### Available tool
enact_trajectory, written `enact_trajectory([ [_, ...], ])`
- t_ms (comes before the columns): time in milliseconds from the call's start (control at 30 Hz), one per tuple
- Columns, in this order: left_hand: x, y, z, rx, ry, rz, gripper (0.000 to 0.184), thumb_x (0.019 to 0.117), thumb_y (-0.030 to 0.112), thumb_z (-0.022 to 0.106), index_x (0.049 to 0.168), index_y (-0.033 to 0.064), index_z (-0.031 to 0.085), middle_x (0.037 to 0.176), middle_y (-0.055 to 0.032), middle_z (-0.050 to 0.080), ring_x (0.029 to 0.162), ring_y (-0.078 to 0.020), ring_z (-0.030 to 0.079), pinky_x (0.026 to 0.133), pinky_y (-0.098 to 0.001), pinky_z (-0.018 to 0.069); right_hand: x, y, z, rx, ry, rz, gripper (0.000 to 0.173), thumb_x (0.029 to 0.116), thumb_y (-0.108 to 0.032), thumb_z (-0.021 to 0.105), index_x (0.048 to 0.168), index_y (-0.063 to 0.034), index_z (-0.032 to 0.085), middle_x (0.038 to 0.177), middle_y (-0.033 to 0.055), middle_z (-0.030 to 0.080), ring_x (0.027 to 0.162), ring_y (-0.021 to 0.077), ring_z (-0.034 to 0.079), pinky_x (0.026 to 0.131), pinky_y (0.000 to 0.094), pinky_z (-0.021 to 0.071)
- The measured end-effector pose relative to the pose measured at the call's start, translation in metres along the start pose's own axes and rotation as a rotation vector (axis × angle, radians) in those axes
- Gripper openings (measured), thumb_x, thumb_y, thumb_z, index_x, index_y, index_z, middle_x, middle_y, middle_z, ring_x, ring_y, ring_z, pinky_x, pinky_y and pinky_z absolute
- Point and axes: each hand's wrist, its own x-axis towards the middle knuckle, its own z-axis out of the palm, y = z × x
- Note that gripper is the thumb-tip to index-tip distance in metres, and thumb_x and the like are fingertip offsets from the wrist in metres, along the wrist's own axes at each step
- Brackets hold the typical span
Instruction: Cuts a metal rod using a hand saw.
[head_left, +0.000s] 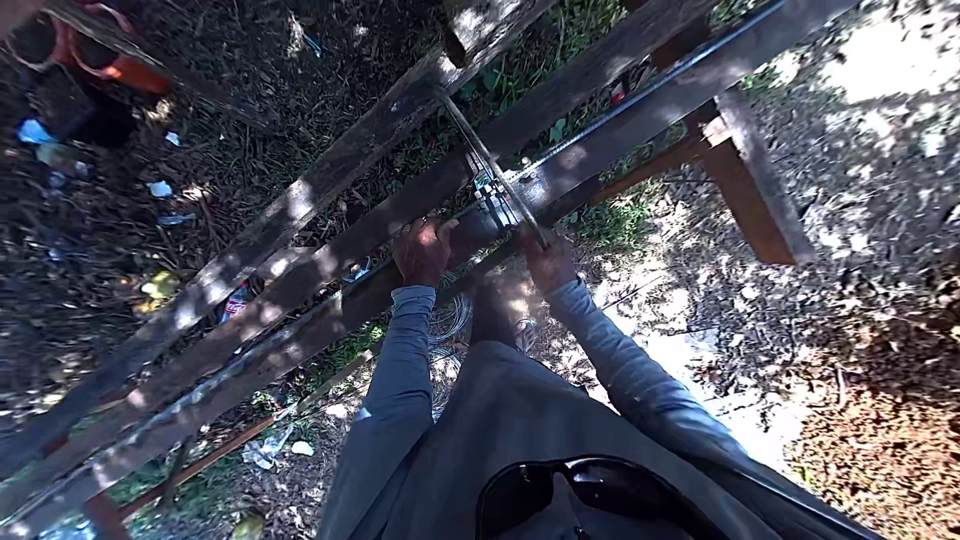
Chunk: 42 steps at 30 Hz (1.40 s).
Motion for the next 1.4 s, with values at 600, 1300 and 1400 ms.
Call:
enact_trajectory([
  [600,0.0,-0.001,-0.003,-0.01,0.048,-0.002,0.068,0.1001,0.073,0.034,0.097,0.0175,0.074,0.094,-0.0055,0.074,0.092,-0.0264,0.071,0.08,-0.05,0.0559,-0.015,0.011,-0.002,0.004,0.019,0.008,0.056,0.1062,-0.054,0.044,0.084,-0.0067,0.063,0.059,0.007,0.051,0.052,0.0225,0.053,0.051,0.0486,0.0466],
  [1300,-0.005,0.003,-0.002,-0.006,0.041,0.001,0.065,0.1013,0.071,0.034,0.098,0.0186,0.073,0.094,-0.0057,0.073,0.094,-0.0256,0.07,0.082,-0.0488,0.0559,0.023,0.0,0.014,0.05,0.055,-0.045,0.048,0.1063,-0.048,0.047,0.086,-0.0086,0.065,0.065,0.0054,0.056,0.059,0.0203,0.057,0.059,0.0475,0.0477],
  [1400,-0.003,0.002,-0.003,-0.008,0.055,-0.003,0.066,0.1006,0.072,0.034,0.097,0.0193,0.074,0.094,-0.0052,0.073,0.093,-0.026,0.07,0.08,-0.0503,0.0557,-0.032,0.028,-0.007,0.008,0.029,-0.019,0.055,0.1068,-0.052,0.043,0.09,-0.0058,0.067,0.062,0.0073,0.054,0.054,0.0224,0.055,0.054,0.0491,0.0485],
])
